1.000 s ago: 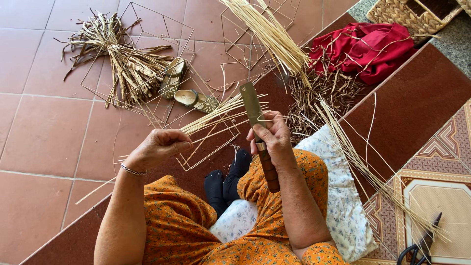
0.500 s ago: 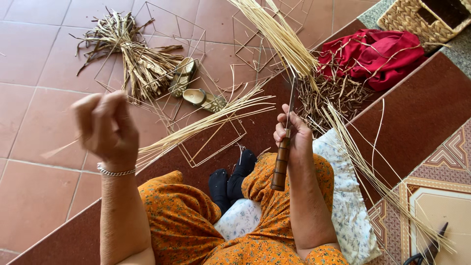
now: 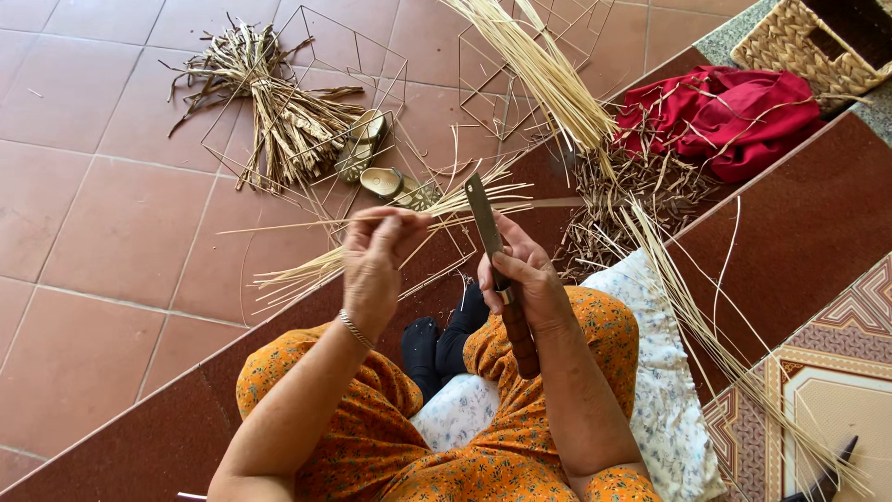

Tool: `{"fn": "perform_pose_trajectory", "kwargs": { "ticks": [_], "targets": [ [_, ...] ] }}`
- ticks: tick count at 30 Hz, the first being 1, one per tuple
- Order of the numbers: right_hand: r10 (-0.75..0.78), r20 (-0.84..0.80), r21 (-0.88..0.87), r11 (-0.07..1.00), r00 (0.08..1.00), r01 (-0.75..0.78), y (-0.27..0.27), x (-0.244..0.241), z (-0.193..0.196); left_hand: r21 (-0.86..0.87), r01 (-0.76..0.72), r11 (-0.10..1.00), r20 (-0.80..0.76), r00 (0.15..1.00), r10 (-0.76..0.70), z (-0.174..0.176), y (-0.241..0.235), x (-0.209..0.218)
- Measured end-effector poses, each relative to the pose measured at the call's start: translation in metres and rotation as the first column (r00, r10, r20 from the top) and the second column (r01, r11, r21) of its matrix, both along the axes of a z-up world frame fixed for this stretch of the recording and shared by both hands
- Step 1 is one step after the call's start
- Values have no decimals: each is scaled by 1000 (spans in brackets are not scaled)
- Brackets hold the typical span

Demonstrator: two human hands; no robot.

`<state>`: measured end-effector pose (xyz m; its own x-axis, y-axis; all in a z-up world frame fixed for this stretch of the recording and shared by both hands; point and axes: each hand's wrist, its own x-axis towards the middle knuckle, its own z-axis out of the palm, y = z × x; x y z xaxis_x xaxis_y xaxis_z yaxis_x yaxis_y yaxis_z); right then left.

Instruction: The person sits on the floor and uses a knife to split dried plant fibers into thinner strands. They repeatedly pull strands from a bundle, run the knife along their length to separate them, and place the processed strands aside.

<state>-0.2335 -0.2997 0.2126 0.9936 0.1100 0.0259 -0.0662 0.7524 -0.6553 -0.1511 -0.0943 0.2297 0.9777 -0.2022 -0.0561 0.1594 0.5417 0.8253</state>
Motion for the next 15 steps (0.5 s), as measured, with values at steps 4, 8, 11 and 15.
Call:
{"fn": "perform_pose_trajectory", "kwargs": {
  "ticks": [4,8,11,15],
  "targets": [
    [-47,-73,-52,998,996,44,1,3,-6,-85,155,984,-99,982,-163,-15,-13,-8],
    [-165,-100,-146,978,981,149,-8,2,-9,161,415,896,-144,908,-394,-9,-2,-5],
    [-212,-104,-226,957,972,184,-19,2,-6,734,91,673,276,865,-418,1,10,-2],
    [-148,-96,-222,967,984,124,-20,-1,-7,437,-818,375,859,256,-443,7,23,20]
  ]
}}
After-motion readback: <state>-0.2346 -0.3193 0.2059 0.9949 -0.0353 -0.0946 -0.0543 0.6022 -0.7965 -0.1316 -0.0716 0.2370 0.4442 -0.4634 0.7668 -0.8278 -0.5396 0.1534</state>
